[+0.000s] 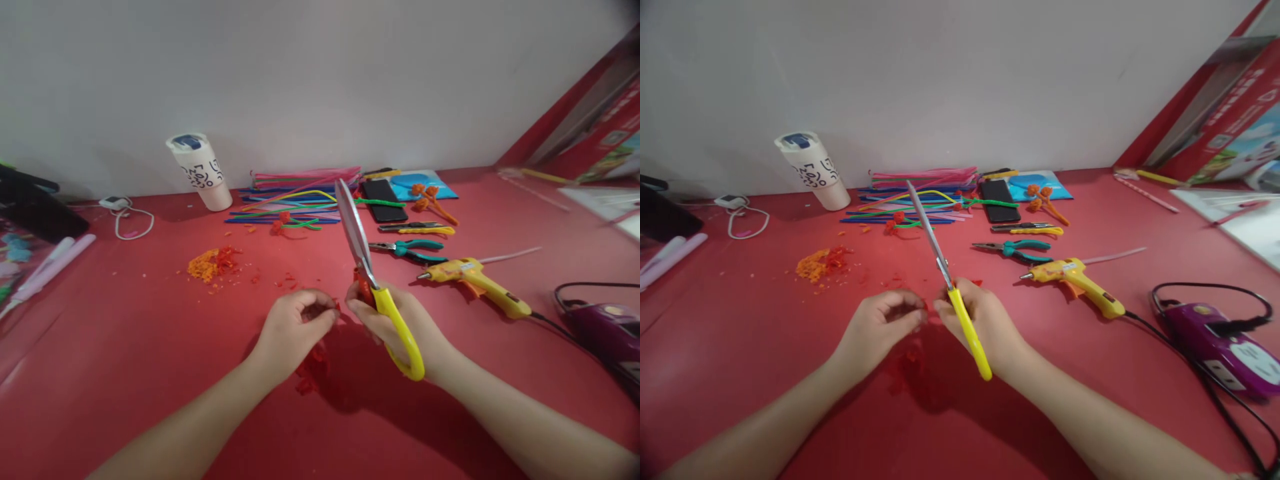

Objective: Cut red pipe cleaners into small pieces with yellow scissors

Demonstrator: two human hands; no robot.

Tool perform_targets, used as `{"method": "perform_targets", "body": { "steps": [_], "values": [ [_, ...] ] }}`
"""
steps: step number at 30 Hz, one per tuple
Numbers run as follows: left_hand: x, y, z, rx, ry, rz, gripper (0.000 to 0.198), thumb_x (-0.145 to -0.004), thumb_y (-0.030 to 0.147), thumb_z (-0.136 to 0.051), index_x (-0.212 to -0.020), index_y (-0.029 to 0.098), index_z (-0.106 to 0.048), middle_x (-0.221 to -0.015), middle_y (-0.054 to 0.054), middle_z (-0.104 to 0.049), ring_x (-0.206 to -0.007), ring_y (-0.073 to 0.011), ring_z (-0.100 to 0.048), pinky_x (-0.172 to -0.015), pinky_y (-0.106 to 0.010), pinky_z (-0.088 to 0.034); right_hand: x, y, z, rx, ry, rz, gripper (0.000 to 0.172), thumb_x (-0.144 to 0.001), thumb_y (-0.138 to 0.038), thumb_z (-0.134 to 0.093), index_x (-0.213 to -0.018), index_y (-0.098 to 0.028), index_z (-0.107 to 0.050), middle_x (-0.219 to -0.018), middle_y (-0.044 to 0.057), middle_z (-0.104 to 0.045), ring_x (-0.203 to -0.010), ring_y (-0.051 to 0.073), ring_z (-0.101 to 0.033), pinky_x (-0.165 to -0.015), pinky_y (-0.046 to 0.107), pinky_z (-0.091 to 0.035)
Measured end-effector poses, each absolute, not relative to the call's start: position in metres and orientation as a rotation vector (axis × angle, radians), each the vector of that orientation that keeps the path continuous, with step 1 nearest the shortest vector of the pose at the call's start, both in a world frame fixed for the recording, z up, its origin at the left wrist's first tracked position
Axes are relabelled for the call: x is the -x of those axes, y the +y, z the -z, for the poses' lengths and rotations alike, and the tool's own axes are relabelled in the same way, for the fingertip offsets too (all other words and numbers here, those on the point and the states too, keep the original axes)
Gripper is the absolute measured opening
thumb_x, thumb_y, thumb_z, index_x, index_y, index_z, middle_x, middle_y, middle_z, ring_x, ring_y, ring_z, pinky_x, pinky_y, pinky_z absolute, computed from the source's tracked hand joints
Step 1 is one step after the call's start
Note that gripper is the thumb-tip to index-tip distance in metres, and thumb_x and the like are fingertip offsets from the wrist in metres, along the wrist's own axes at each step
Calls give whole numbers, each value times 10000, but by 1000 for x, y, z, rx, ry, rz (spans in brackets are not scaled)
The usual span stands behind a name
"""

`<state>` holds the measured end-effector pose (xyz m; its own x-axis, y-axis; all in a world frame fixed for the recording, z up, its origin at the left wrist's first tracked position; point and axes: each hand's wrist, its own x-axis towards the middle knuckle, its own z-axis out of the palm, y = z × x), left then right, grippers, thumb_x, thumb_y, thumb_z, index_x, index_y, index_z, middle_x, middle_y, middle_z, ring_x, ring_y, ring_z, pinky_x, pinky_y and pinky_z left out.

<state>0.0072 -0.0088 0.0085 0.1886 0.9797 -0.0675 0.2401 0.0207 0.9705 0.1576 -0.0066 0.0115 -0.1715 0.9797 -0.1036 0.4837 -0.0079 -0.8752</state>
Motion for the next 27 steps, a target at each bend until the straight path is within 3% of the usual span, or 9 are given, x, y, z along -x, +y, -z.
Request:
{"method": "perform_targets", "body": {
  "steps": [4, 8, 17, 23, 27],
  "values": [
    [-10, -12, -5, -1583, 1247, -871, 79, -669, 183, -517, -657, 170, -594, -603, 0, -582, -567, -118, -517, -552, -220, -412, -162, -6, -5, 1456, -1739, -1148, 158, -693, -328, -469, -642, -185, -427, -525, -72, -337, -459, 63, -328, -424, 189, -275],
    [-10, -11, -3, -1582, 1243, -858, 66, -666, 192, -523, -645, 169, -582, -597, 8, -564, -572, -115, -509, -576, -222, -404, -163, -7, -2, 1432, -1749, -1227, 78, -681, -246, -454, -641, -181, -439, -512, -80, -336, -432, 49, -316, -403, 175, -262],
    [-7, -8, -6, -1028, 944, -723, 110, -679, 237, -541, -658, 140, -589, -583, -14, -575, -494, -90, -492, -523, -218, -396, -159, -9, -12, 1346, -1653, -1320, 35, -682, -202, -439, -652, -188, -428, -500, -88, -387, -385, 38, -332, -387, 167, -289],
    [-6, -7, -8, -1066, 1011, -721, 32, -632, 158, -539, -625, 141, -565, -533, 6, -551, -464, -82, -468, -498, -205, -381, -160, -10, -10, 1376, -1644, -1231, 42, -692, -225, -424, -666, -193, -432, -450, -94, -348, -366, 49, -332, -412, 188, -312],
    [5, 1, -7, -1356, 1200, -763, 106, -674, 213, -501, -593, 158, -541, -515, 16, -524, -470, -92, -448, -484, -206, -345, -175, 1, -8, 1504, -1679, -1038, 73, -687, -244, -418, -648, -188, -443, -443, -79, -375, -381, 61, -351, -418, 192, -302]
  ]
}}
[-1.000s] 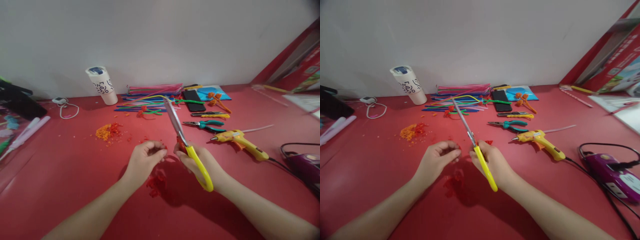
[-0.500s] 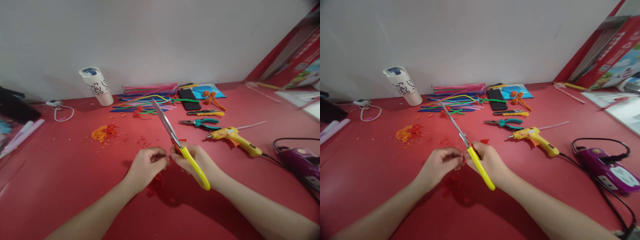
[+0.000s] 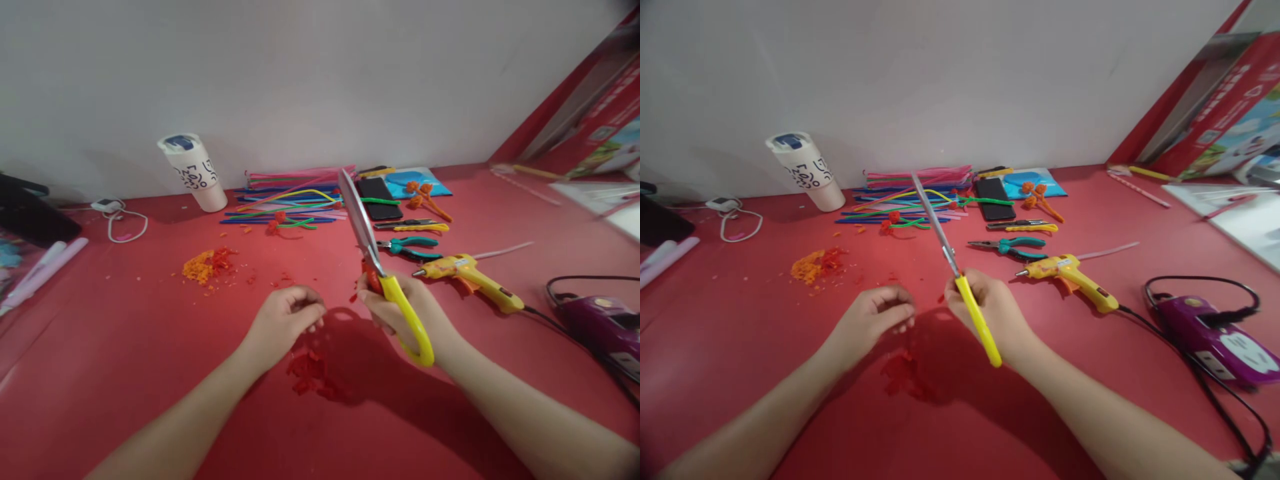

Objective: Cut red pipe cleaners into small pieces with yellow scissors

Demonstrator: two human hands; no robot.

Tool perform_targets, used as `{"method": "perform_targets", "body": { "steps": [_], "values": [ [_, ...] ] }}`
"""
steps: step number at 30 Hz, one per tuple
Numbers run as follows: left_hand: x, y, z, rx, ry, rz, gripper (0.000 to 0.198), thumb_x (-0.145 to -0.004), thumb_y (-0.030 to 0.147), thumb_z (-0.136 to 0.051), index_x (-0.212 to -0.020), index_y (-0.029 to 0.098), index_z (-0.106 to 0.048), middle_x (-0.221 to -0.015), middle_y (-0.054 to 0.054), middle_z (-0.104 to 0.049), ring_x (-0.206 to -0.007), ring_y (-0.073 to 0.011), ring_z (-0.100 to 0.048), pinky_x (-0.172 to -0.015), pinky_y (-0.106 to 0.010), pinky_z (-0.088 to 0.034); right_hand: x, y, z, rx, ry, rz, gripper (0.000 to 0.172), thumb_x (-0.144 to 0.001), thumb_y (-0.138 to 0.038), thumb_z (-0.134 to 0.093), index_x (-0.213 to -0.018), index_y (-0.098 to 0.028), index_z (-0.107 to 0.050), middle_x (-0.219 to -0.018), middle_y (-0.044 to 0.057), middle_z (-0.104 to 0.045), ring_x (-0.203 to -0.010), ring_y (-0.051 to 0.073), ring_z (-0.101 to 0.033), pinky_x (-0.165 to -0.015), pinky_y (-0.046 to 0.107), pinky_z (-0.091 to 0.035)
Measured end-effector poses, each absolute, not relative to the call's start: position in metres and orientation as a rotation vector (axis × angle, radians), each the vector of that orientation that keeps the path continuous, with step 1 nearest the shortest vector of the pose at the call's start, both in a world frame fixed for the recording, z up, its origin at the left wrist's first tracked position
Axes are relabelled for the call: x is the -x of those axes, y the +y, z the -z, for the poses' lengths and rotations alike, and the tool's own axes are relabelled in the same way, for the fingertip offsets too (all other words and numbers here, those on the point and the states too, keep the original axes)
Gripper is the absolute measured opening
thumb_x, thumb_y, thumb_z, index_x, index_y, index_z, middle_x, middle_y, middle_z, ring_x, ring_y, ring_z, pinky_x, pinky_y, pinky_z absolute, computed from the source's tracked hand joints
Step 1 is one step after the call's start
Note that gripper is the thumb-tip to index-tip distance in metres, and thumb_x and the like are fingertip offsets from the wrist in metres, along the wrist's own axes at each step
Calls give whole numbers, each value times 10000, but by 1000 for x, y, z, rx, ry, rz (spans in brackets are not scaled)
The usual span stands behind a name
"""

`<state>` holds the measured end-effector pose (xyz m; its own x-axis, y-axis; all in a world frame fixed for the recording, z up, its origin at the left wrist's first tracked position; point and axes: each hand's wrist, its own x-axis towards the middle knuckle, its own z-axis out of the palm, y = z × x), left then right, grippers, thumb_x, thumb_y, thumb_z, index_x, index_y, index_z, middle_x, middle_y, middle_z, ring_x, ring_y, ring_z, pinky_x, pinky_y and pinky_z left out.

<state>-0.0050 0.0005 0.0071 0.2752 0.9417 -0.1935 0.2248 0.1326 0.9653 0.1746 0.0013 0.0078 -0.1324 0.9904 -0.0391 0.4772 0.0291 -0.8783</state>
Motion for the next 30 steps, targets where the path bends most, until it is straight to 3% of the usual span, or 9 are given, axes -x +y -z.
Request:
{"method": "perform_targets", "body": {
  "steps": [4, 7, 9, 12, 17, 21, 30],
  "values": [
    [22, 13, -3, -1868, 1448, -873, 207, -723, 257, -457, -541, 169, -501, -576, 10, -484, -562, -113, -445, -557, -227, -331, -194, 17, -6, 1770, -1979, -732, 152, -694, -311, -426, -624, -179, -457, -485, -34, -457, -437, 95, -417, -419, 203, -268],
    [27, 17, 2, -2104, 1550, -830, 71, -716, 178, -447, -687, 179, -512, -740, -4, -490, -627, -115, -451, -623, -242, -338, -199, 23, -3, 1966, -2185, -426, 219, -735, -352, -376, -657, -178, -483, -523, 19, -514, -467, 135, -465, -423, 223, -242],
    [27, 16, 3, -2140, 1510, -778, 134, -704, 130, -438, -802, 191, -506, -822, -11, -487, -634, -107, -457, -637, -241, -349, -198, 23, 0, 2036, -2257, -279, 249, -750, -375, -355, -718, -179, -506, -546, 49, -544, -474, 161, -491, -416, 232, -220],
    [23, 10, 2, -2179, 1293, -618, 125, -711, 134, -432, -766, 198, -524, -807, -10, -501, -662, -113, -476, -637, -235, -357, -196, 23, 3, 2095, -2294, -167, 291, -762, -387, -336, -786, -167, -524, -565, 82, -566, -492, 190, -518, -416, 242, -205],
    [22, 2, -12, -2215, 984, -345, 183, -678, 76, -412, -709, 190, -553, -762, -5, -520, -690, -115, -488, -647, -223, -356, -197, 23, 1, 2064, -2264, -223, 182, -715, -279, -397, -782, -162, -519, -620, 77, -585, -532, 173, -517, -432, 233, -218],
    [22, -1, -19, -2251, 919, -163, 164, -645, 109, -462, -749, 193, -558, -779, 4, -521, -686, -112, -480, -631, -213, -354, -195, 20, -1, 1998, -2231, -291, 189, -699, -343, -427, -727, -173, -506, -582, 41, -551, -489, 138, -461, -430, 226, -209],
    [17, -5, -9, -2185, 1030, -140, 152, -651, 87, -409, -662, 176, -532, -663, 8, -547, -600, -108, -468, -571, -221, -330, -188, 13, -3, 1897, -2175, -428, 102, -644, -285, -459, -643, -198, -407, -496, -25, -425, -428, 92, -332, -418, 212, -186]
  ]
}}
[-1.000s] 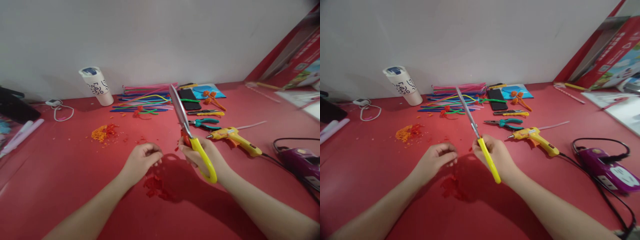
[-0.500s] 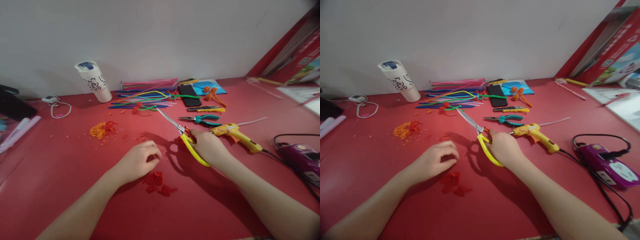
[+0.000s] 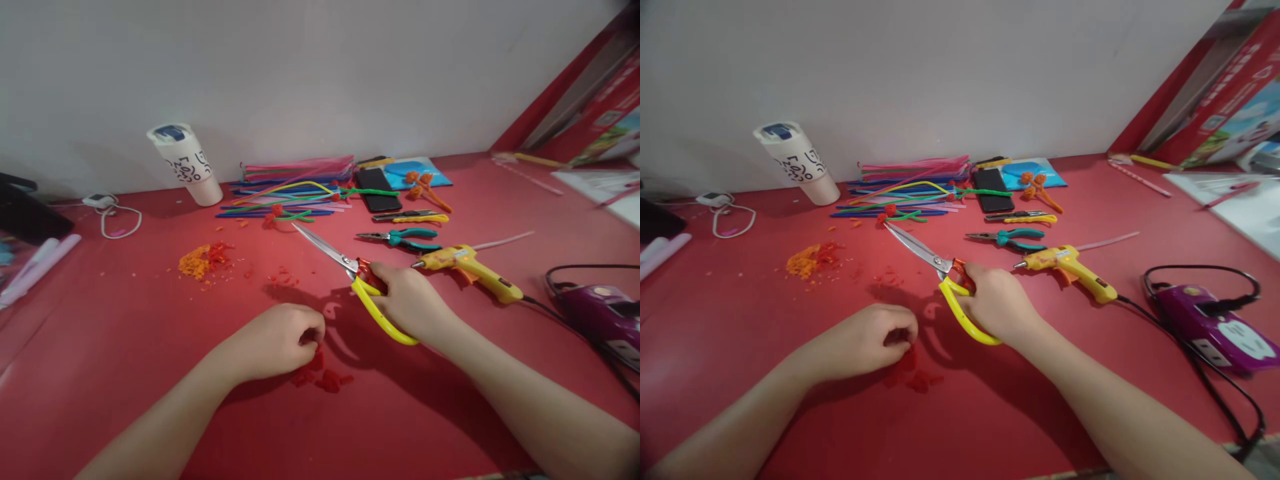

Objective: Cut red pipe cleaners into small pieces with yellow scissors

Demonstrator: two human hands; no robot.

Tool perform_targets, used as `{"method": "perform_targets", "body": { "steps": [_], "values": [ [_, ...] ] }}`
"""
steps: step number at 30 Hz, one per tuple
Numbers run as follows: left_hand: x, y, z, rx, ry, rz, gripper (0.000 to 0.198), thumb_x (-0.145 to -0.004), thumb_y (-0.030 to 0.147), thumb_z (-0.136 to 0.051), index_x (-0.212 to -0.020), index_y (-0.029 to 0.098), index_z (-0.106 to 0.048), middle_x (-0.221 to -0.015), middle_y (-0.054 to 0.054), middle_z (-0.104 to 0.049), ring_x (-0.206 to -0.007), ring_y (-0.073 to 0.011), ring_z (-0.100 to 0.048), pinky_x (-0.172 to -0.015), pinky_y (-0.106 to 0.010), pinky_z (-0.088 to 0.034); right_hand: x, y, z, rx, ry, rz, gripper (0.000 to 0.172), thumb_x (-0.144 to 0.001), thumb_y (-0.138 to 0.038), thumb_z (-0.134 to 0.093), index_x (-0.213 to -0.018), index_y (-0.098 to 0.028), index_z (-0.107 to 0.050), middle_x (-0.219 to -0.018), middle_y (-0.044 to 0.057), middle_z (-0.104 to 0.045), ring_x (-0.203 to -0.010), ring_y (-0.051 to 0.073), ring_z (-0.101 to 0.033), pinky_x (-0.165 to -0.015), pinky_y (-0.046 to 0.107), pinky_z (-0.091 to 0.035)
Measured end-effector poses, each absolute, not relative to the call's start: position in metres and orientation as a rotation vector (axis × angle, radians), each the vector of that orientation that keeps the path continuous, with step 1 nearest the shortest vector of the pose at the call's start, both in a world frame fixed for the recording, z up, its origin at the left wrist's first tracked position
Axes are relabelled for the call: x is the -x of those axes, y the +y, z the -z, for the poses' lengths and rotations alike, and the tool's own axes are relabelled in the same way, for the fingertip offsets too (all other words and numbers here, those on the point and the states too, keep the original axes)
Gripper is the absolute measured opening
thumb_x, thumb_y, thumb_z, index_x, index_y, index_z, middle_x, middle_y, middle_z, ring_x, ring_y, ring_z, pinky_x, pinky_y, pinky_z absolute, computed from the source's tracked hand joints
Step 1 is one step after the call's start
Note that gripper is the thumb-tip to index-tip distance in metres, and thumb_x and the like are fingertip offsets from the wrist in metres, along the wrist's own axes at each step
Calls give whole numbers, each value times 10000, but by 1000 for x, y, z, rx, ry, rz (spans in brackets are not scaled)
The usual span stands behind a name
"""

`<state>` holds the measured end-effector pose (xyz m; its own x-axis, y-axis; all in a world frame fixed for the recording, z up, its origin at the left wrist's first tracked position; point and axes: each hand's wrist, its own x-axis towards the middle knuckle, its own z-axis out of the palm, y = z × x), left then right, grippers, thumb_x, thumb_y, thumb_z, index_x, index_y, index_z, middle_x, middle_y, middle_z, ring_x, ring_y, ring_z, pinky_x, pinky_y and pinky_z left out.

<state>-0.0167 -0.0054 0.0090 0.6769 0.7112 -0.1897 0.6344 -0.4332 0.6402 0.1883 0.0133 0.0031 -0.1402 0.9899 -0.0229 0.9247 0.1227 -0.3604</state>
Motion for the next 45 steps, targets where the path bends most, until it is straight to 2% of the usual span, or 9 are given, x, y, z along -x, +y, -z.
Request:
{"method": "perform_targets", "body": {
  "steps": [4, 8, 12, 18, 26, 33, 36, 39, 45],
  "values": [
    [17, -4, -9, -1937, 1060, -217, 143, -672, 121, -426, -716, 175, -550, -616, 22, -538, -549, -95, -469, -513, -207, -324, -186, 12, -1, 1840, -2108, -594, 129, -632, -268, -473, -610, -199, -366, -488, -50, -370, -433, 76, -296, -416, 203, -192],
    [13, -2, -6, -1606, 1074, -335, 84, -674, 149, -459, -715, 167, -531, -557, 30, -503, -515, -94, -479, -491, -205, -347, -177, 5, -2, 1610, -2002, -1092, 146, -654, -303, -467, -602, -181, -406, -538, -49, -353, -489, 73, -312, -435, 192, -234],
    [8, 0, -4, -1299, 1052, -460, 103, -653, 148, -502, -754, 160, -520, -620, 2, -554, -515, -106, -531, -498, -224, -395, -165, -5, -3, 1399, -1905, -1469, 153, -654, -312, -482, -626, -165, -448, -575, -45, -375, -518, 70, -326, -446, 187, -255],
    [9, -1, -3, -1337, 1056, -508, 99, -630, 121, -515, -720, 158, -536, -585, 13, -545, -495, -90, -506, -495, -213, -383, -161, -8, -2, 1414, -1763, -1459, 65, -636, -221, -461, -619, -171, -423, -533, -65, -341, -486, 57, -310, -429, 177, -252],
    [4, 0, 0, -1269, 1065, -560, 118, -638, 145, -524, -755, 161, -520, -617, 12, -554, -483, -88, -508, -483, -219, -409, -161, -8, -1, 1478, -1855, -1394, 162, -633, -283, -489, -566, -169, -395, -523, -63, -310, -479, 51, -273, -408, 175, -225],
    [8, -4, -4, -1493, 1071, -468, 115, -641, 123, -491, -743, 158, -531, -606, 17, -544, -500, -80, -460, -477, -196, -347, -163, -6, -1, 1453, -1761, -1366, 38, -621, -199, -443, -611, -171, -419, -524, -63, -345, -490, 59, -314, -433, 177, -259],
    [7, -6, -8, -1703, 1148, -453, 112, -624, 130, -513, -707, 159, -582, -682, 13, -544, -503, -68, -394, -470, -195, -299, -167, -4, -2, 1487, -1807, -1399, 34, -623, -195, -437, -613, -172, -414, -520, -65, -339, -479, 58, -314, -428, 178, -255],
    [4, -6, -12, -1741, 1182, -504, 139, -638, 161, -518, -737, 168, -615, -780, -5, -553, -554, -85, -420, -502, -205, -315, -168, -5, 1, 1476, -1889, -1375, 47, -632, -202, -444, -615, -169, -416, -546, -57, -345, -508, 63, -316, -447, 182, -261],
    [1, -5, -10, -1726, 1198, -514, 125, -644, 166, -509, -674, 159, -631, -657, -1, -540, -531, -96, -411, -498, -213, -321, -165, -8, 3, 1441, -1914, -1318, 135, -664, -280, -459, -603, -170, -410, -534, -59, -323, -502, 64, -296, -438, 185, -246]
  ]
}}
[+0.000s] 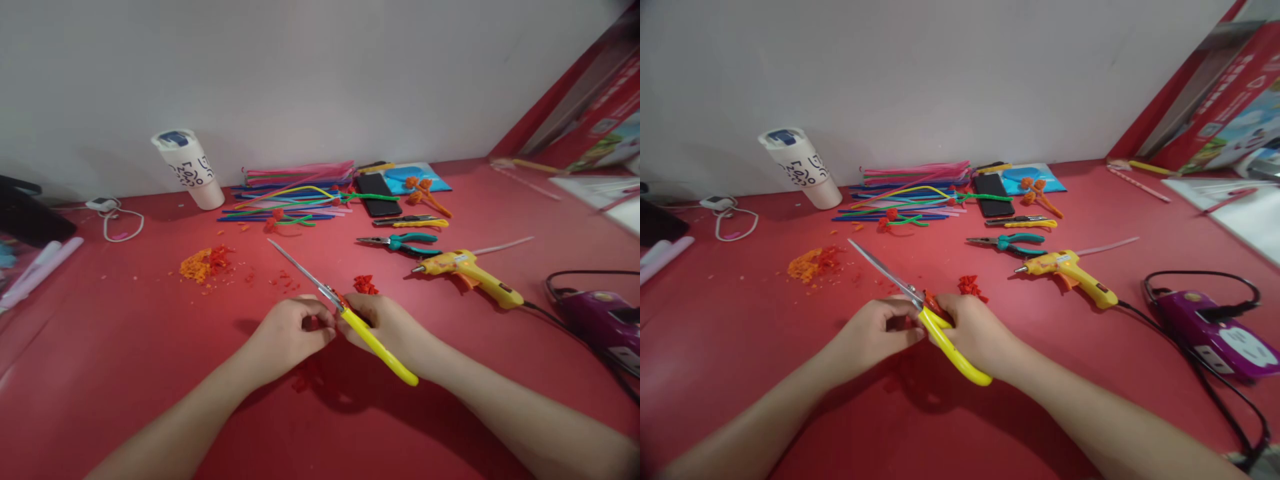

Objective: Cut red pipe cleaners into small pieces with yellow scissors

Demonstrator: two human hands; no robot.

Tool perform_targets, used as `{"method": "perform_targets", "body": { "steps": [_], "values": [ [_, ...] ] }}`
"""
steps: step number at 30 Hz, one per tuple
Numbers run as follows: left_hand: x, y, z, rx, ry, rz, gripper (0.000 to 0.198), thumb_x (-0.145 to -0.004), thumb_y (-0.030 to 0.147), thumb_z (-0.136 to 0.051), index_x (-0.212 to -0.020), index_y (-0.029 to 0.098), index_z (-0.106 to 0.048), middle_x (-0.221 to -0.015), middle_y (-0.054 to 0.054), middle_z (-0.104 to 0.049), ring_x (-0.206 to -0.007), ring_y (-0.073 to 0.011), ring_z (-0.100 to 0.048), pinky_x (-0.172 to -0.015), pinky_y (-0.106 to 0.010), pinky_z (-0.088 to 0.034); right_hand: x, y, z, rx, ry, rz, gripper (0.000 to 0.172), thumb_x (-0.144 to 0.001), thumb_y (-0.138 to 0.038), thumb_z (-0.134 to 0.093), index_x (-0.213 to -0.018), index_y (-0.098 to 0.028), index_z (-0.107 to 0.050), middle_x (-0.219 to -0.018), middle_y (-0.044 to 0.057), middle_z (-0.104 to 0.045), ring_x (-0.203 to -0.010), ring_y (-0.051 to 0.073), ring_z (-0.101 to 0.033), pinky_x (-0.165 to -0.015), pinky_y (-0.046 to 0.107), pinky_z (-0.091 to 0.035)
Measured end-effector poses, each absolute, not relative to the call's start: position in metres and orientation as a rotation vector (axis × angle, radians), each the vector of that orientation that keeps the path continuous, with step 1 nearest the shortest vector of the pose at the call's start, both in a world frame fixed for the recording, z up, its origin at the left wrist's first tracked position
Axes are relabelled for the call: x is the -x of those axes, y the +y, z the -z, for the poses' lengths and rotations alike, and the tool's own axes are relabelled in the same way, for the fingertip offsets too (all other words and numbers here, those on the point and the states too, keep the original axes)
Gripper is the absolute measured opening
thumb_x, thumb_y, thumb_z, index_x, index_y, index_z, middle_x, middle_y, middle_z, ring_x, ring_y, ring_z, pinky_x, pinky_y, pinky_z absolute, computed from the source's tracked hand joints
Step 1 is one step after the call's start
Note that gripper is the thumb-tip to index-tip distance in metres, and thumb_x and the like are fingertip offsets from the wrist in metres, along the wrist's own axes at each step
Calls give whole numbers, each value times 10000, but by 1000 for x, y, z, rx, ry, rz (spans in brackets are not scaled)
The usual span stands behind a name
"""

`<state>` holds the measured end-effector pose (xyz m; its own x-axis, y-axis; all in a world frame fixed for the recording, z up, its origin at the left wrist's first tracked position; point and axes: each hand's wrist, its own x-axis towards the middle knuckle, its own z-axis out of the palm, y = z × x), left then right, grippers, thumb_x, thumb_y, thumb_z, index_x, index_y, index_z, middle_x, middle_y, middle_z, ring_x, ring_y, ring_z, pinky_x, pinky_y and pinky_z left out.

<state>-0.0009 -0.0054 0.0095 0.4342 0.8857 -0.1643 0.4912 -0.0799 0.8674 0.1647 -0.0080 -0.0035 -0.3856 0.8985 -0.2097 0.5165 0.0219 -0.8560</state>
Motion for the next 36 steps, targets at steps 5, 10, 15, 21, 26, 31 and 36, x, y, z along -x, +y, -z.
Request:
{"method": "perform_targets", "body": {
  "steps": [5, 10, 15, 21, 26, 31, 36],
  "values": [
    [0, -8, -2, -1685, 1199, -552, 111, -654, 222, -520, -672, 161, -612, -662, -3, -551, -567, -109, -461, -517, -215, -339, -161, -7, -3, 1409, -1856, -1341, 119, -671, -279, -451, -631, -168, -435, -557, -51, -366, -515, 71, -332, -464, 190, -281],
    [1, -4, -8, -1425, 1188, -708, 83, -654, 221, -536, -669, 157, -586, -624, 19, -542, -572, -94, -482, -542, -205, -358, -165, -6, -8, 1434, -1921, -1173, 207, -688, -374, -479, -642, -185, -408, -563, -55, -368, -507, 73, -343, -458, 184, -278],
    [8, 3, -12, -1066, 1270, -1034, 145, -621, 267, -609, -708, 158, -570, -507, 64, -454, -403, -34, -340, -389, -169, -241, -174, -5, -8, 1638, -2244, -661, 328, -676, -521, -474, -699, -206, -386, -534, -46, -446, -442, 91, -379, -430, 201, -228],
    [15, 6, -12, -966, 1231, -1253, 150, -636, 273, -611, -700, 147, -561, -512, 52, -440, -392, -23, -315, -348, -159, -187, -177, -5, 1, 1617, -2516, -257, 325, -775, -493, -334, -777, -181, -424, -558, 23, -544, -453, 147, -486, -437, 238, -188],
    [17, 6, -16, -979, 1217, -1302, 125, -649, 257, -596, -711, 150, -574, -509, 53, -424, -402, -23, -306, -356, -159, -192, -176, -5, 4, 1594, -2588, -140, 402, -798, -521, -259, -785, -165, -445, -559, 52, -572, -451, 163, -507, -439, 250, -170],
    [18, 6, -16, -963, 1193, -1307, 113, -656, 257, -592, -696, 153, -573, -480, 60, -395, -404, -25, -296, -363, -163, -183, -176, -5, 5, 1557, -2601, -81, 428, -794, -552, -235, -759, -172, -429, -542, 45, -565, -452, 171, -508, -438, 252, -162],
    [19, 7, -17, -959, 1202, -1290, 107, -648, 251, -591, -678, 153, -560, -489, 59, -406, -403, -27, -302, -372, -169, -192, -178, -6, 5, 1528, -2594, -36, 418, -797, -544, -241, -749, -172, -427, -520, 39, -554, -437, 157, -501, -441, 248, -166]
  ]
}}
